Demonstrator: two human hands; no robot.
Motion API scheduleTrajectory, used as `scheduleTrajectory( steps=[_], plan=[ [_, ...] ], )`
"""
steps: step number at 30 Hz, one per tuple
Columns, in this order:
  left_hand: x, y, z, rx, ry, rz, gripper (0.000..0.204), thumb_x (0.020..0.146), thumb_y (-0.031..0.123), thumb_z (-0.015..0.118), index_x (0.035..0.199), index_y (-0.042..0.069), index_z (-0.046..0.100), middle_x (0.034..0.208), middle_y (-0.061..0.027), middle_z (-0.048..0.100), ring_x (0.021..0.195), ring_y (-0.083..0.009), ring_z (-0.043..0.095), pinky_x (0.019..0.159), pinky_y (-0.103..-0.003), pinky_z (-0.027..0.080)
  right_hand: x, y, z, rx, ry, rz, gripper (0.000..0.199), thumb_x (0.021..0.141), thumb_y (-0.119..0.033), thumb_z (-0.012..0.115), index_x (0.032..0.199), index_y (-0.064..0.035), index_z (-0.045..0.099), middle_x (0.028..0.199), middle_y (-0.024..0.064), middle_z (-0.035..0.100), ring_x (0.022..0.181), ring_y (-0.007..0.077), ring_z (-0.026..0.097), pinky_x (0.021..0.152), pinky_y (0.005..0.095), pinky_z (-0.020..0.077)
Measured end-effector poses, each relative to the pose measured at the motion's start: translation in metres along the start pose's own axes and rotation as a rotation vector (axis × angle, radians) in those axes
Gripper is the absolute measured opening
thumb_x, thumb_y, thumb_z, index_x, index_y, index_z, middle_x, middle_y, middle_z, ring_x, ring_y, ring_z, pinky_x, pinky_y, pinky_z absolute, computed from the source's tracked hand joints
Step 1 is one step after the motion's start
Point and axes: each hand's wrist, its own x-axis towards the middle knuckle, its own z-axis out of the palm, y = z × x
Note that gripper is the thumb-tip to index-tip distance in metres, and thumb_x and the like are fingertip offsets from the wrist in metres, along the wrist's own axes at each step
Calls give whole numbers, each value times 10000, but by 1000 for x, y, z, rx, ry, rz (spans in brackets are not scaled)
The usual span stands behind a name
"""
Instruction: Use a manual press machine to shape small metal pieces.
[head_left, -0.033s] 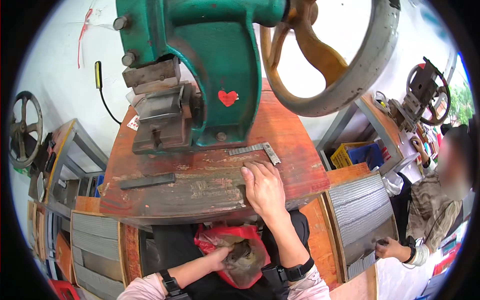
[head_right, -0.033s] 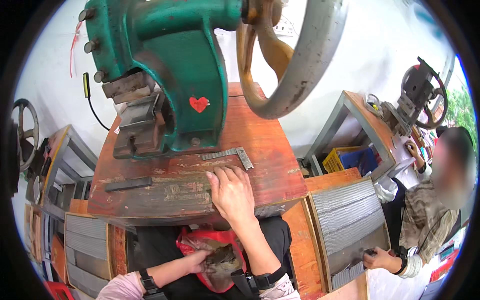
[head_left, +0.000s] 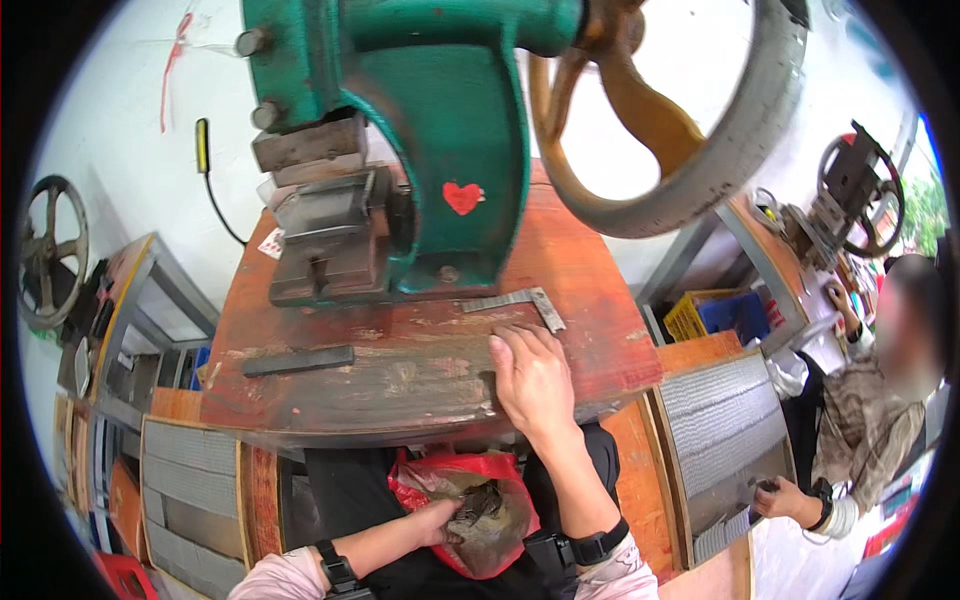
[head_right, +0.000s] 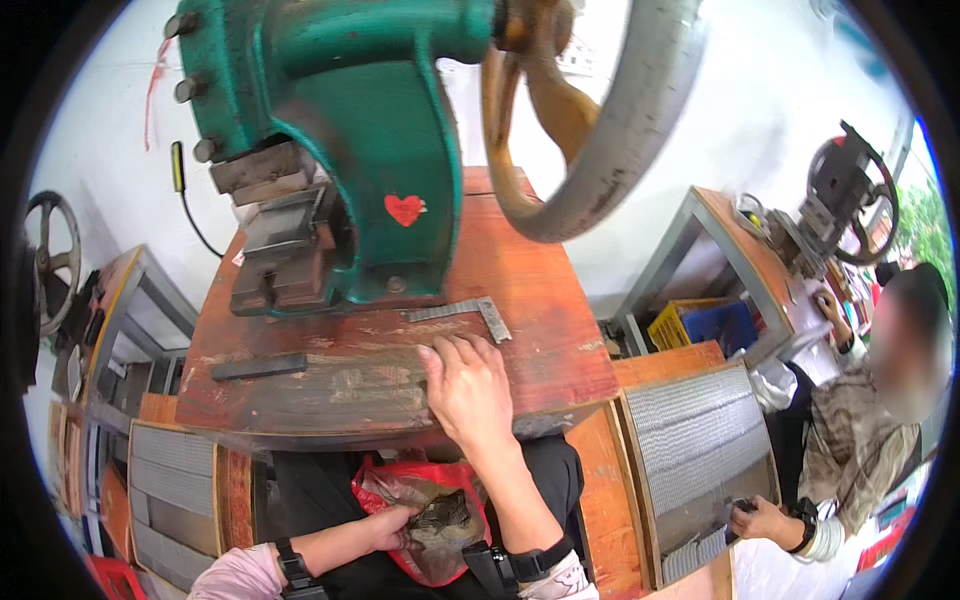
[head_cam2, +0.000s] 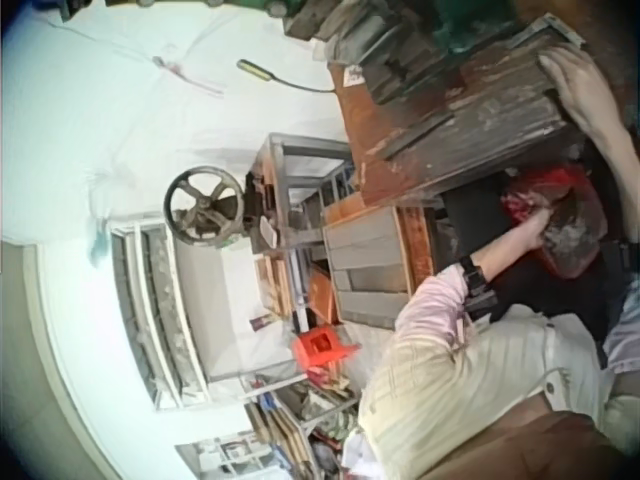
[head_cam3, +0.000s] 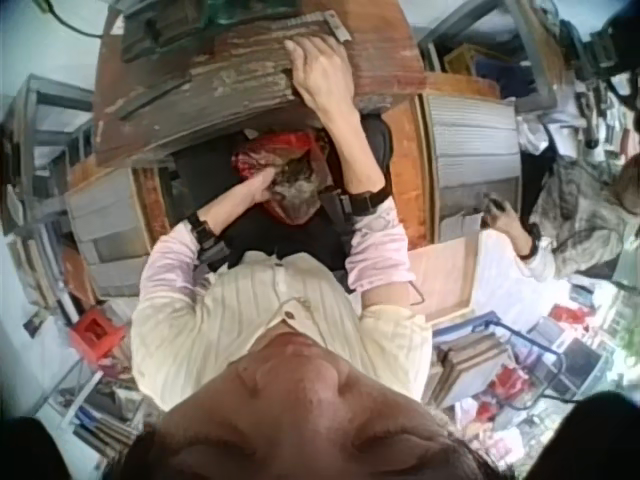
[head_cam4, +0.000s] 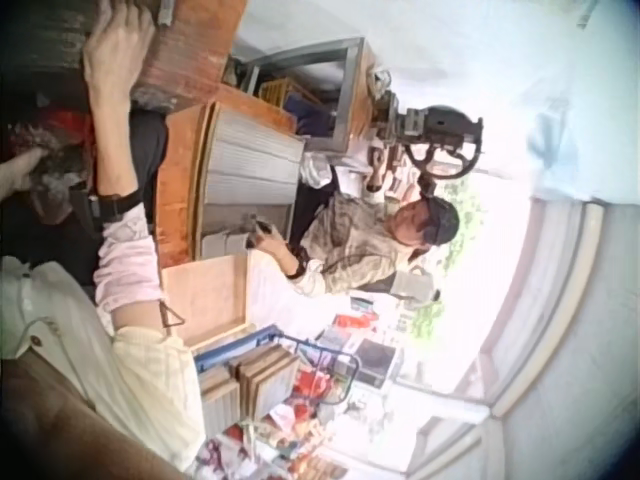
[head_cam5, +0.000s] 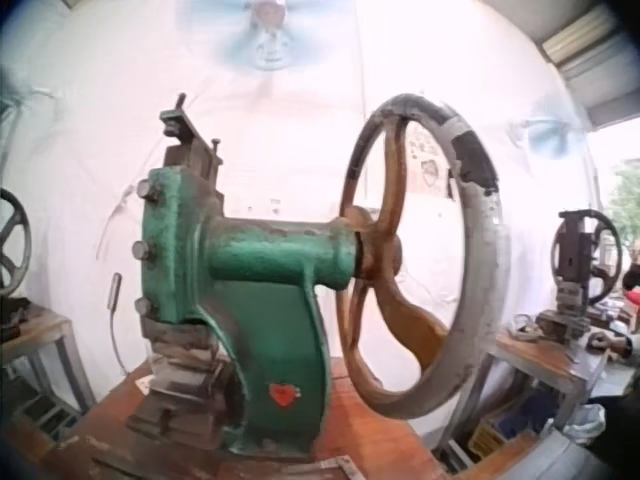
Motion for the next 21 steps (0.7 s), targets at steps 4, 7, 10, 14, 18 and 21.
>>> scheduleTrajectory(
  steps=[4, 7, 10, 14, 18, 21],
  plan=[
    [-24, -14, -26, -83, -150, 136, 288, 977, 225, 556, 1204, 48, 573, 1159, -84, 643, 1020, -205, 640, 905, -377, 529, -3, 5, -2, -24, -108, 90, 242, 940, -201, 546, 980, 7, 662, 999, 195, 665, 971, 380, 604, 911, 458, 450],
    [-70, -16, -52, -91, -247, 452, 348, 976, 234, 577, 1240, 8, 559, 1139, -105, 649, 1041, -191, 637, 901, -334, 525, -6, 9, -3, 34, -122, 156, 306, 981, -207, 457, 987, 26, 655, 998, 229, 648, 955, 415, 592, 855, 484, 454],
    [-119, -19, -107, 52, 199, 875, 368, 959, 232, 600, 1236, -9, 576, 1095, -120, 664, 1043, -184, 633, 931, -336, 505, -6, 14, -1, 84, -89, 188, 366, 1012, -206, 391, 1011, 47, 657, 996, 226, 654, 948, 397, 601, 846, 453, 461],
    [-174, -55, -221, 191, 1260, 945, 363, 883, 176, 655, 1187, -14, 596, 1083, -166, 666, 1021, -261, 632, 921, -399, 485, -6, 20, 2, 99, -77, 167, 391, 1032, -205, 370, 1021, 57, 661, 1011, 215, 663, 956, 373, 615, 856, 429, 464],
    [-203, -105, -353, 660, 1941, 586, 305, 836, 107, 613, 1119, -5, 623, 1138, -227, 592, 1114, -416, 512, 962, -471, 431, -8, 29, 1, 80, -99, 155, 424, 1046, -237, 346, 1052, 58, 650, 992, 203, 665, 935, 339, 630, 841, 405, 483],
    [-209, -137, -432, 639, 2052, 293, 350, 855, 169, 621, 1165, 5, 608, 1279, -213, 533, 1193, -412, 460, 988, -494, 417, -11, 39, 0, 57, -113, 243, 470, 1057, -295, 348, 1116, 71, 637, 1041, 208, 683, 974, 315, 640, 875, 378, 464]
  ],
)
